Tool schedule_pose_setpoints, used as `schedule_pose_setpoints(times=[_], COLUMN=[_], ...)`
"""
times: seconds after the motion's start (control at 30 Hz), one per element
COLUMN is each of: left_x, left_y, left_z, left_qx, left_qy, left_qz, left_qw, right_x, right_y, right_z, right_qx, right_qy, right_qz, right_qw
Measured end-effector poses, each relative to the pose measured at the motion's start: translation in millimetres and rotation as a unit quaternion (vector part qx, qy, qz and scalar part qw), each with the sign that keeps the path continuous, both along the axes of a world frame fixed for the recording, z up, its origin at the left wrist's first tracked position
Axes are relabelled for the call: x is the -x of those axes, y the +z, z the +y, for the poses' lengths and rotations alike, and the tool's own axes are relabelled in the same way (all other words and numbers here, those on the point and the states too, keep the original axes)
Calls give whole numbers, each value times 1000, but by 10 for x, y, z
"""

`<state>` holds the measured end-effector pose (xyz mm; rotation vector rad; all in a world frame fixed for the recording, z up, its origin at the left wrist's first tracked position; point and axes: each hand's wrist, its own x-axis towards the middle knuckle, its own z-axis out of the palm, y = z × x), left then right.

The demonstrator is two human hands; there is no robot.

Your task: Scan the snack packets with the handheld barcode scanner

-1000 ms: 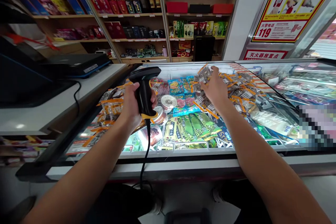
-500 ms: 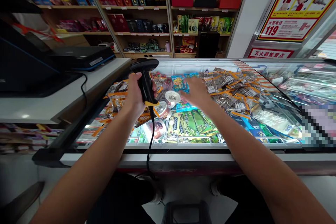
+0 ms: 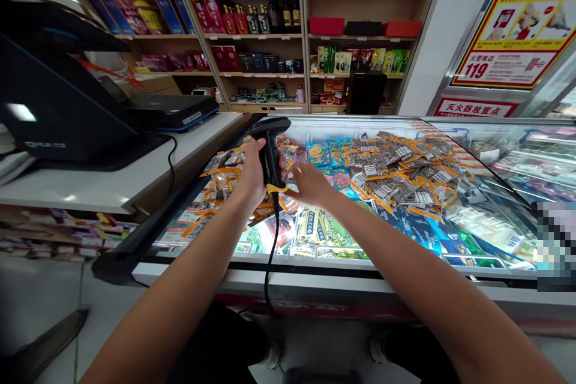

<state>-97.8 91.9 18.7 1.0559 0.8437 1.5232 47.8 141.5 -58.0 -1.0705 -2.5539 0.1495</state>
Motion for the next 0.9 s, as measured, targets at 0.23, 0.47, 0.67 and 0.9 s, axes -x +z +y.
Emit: schedule_pose_setpoints(times=[0.23, 0.47, 0.67, 0.9], left_x=[303, 511, 531, 445], left_y=[135, 147, 126, 157], left_z=[69, 127, 146, 83], left_qx=[-10, 10, 8, 27], left_qy=[50, 101, 92, 64], left_qz=[-13, -32, -12, -11], left_qw=[999, 994, 996, 998], right_x=[155, 440, 587, 159], right_y=[-11, -88, -86, 105], right_z=[-33, 246, 459, 497], right_qx=[41, 27, 93, 209], right_qy=[4, -99, -121, -121], right_qz=[19, 195, 180, 308], right_qw=[999, 975, 972, 920])
